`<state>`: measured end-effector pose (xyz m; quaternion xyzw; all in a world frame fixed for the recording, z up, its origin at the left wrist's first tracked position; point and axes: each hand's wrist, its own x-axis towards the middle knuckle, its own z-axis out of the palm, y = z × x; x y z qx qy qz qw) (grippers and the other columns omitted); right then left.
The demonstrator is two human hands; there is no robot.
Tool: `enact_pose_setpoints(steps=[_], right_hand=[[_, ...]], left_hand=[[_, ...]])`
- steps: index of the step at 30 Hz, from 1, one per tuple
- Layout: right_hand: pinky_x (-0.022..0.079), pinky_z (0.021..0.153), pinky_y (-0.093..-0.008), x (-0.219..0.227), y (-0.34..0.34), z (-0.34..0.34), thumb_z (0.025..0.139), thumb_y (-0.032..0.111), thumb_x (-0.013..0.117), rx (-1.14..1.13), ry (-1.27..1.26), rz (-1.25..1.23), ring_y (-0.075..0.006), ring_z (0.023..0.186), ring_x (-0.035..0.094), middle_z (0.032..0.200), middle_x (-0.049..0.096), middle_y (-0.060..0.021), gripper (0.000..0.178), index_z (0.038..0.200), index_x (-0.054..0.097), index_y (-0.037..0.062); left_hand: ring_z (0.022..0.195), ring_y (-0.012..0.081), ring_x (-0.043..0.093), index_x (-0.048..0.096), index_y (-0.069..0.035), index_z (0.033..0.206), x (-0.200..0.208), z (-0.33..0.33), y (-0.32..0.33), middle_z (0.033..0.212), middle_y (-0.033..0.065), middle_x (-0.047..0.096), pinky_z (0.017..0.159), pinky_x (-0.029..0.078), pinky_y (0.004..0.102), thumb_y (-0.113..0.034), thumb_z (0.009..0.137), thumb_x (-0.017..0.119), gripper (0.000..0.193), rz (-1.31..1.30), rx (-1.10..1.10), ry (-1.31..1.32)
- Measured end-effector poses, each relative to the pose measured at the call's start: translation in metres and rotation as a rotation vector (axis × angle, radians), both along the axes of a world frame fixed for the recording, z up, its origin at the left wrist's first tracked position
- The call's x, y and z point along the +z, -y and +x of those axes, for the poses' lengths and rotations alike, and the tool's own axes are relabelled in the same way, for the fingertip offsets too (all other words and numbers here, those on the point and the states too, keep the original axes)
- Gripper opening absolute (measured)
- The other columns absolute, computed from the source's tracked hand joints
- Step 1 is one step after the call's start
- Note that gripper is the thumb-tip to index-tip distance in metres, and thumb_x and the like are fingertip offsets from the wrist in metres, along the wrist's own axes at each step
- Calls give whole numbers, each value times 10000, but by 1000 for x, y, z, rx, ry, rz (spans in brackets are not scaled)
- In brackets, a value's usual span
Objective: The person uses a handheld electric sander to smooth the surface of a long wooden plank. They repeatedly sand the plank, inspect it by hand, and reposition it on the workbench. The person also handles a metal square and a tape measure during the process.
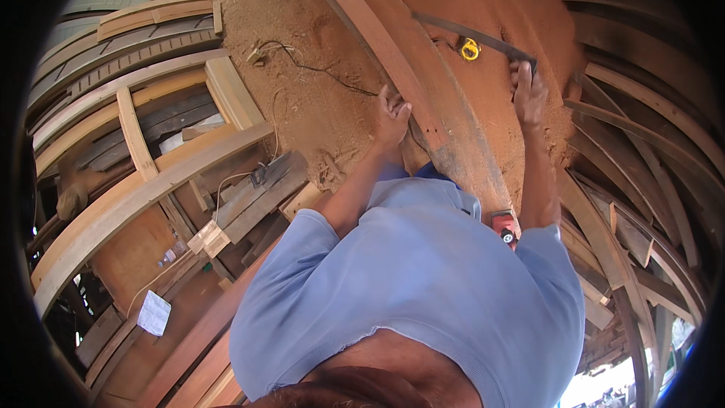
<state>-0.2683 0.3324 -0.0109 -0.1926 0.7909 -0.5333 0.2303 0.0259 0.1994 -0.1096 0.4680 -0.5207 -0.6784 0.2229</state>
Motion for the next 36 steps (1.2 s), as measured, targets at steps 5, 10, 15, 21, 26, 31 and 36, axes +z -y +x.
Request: enact_pose_setpoints(steps=[5, 10, 15, 21, 26, 31, 36], right_hand=[[515, 714, -451, -5, -45, 94, 970, 317, 658, 276, -526, 152, -359, 800, 654, 881, 645, -206, 336, 1061, 671, -6], [509, 860, -504, -91, -126, 176, 917, 262, 671, 531, -435, 450, -421, 961, 643, 1006, 674, -231, 316, 1109, 677, 12], [470, 949, -504, -91, -131, 212, 884, 287, 674, 728, -305, 793, -395, 1084, 590, 1133, 634, -207, 388, 1186, 686, 44], [441, 1040, -513, -40, -54, 156, 871, 324, 683, 408, -196, 612, -446, 1203, 568, 1299, 607, -251, 519, 1267, 636, -9], [454, 1052, -512, -21, 27, 187, 838, 357, 751, 536, -337, 564, -464, 1236, 570, 1322, 580, -323, 822, 1433, 392, -83], [430, 1103, -471, -26, 59, 198, 765, 355, 810, 484, -170, 803, -454, 1292, 537, 1359, 542, -350, 976, 1469, 318, -109], [489, 1036, -451, -11, 58, 172, 754, 202, 774, 569, -233, 735, -414, 1167, 633, 1243, 625, -307, 775, 1380, 431, -101]], left_hand=[[1032, 232, 656, 302, 52, 1532, -6, 26, -19, 1208, 176, 653, 855, 546, 345, -240, 1017, 598, 662, 219, -277, 129], [707, 159, 639, 492, 27, 1417, -8, 68, -60, 1059, 101, 686, 596, 511, 306, -312, 1015, 613, 540, 324, -422, 47], [904, 190, 683, 534, 0, 1402, 23, 88, -40, 1086, 127, 718, 747, 555, 326, -344, 983, 632, 550, 120, -714, 369], [936, 216, 711, 570, 0, 1373, -15, 105, -11, 1117, 152, 729, 824, 565, 354, -373, 955, 656, 567, 82, -510, 390], [843, 178, 677, 560, 14, 1369, -38, 117, 7, 1051, 120, 719, 736, 554, 331, -370, 957, 663, 573, 175, -338, 222], [924, 167, 640, 511, 69, 1383, -13, 127, 20, 1102, 98, 666, 797, 535, 307, -297, 991, 648, 554, 293, -368, 180], [949, 204, 666, 497, 34, 1404, -18, 133, 18, 1123, 152, 678, 784, 546, 326, -415, 929, 719, 691, 223, -344, 242]])
